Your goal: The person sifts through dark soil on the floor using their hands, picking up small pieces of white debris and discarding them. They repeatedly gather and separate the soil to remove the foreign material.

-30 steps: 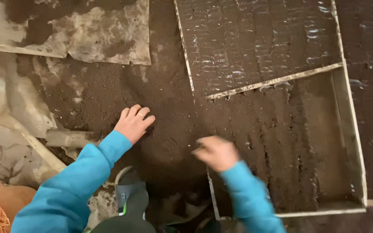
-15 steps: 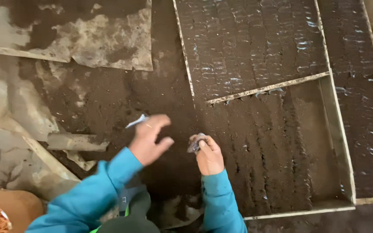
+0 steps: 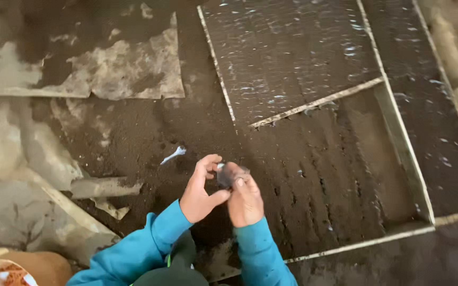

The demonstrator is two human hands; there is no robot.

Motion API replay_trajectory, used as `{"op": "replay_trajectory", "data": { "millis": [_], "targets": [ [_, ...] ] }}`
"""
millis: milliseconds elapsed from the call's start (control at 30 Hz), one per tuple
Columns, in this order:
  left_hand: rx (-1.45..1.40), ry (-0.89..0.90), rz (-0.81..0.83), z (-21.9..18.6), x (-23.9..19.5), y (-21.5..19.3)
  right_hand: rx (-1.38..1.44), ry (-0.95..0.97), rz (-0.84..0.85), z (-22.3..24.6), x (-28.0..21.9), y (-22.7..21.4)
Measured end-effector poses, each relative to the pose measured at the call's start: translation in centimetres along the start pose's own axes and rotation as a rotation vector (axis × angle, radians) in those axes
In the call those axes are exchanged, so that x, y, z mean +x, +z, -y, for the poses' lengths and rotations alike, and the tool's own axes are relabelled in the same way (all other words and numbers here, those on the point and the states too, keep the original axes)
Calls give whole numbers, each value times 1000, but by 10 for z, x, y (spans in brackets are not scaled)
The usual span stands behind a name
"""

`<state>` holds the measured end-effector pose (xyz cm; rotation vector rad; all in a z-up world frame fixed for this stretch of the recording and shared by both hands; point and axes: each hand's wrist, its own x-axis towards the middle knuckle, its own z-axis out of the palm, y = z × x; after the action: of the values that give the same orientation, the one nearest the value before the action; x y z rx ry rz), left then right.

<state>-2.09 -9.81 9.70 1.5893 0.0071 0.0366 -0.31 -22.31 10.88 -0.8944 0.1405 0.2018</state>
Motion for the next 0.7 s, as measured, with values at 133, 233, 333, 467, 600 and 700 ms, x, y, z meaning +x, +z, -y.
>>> {"op": "replay_trajectory", "data": {
  "millis": [133,233,333,467,600,700],
  "targets": [
    [-151,112,-323,16,3,9,96,6,-71,-34,-16,-25],
    [282,220,-330,4,8,-23,-729,-11,-381,-63,-63,-65],
    [191,-123,-249,18,4,-47,-996,44,-422,-113,-126,-151],
    [79,-195,-111,50,-7,-47,-1169,-153,-597,-155,-101,-262],
    [340,19,-68,74,2,-44,-751,-74,-801,-220,-38,-315],
    [655,171,-65,99,6,-26,-490,48,-798,-127,-20,-144]
  ]
}}
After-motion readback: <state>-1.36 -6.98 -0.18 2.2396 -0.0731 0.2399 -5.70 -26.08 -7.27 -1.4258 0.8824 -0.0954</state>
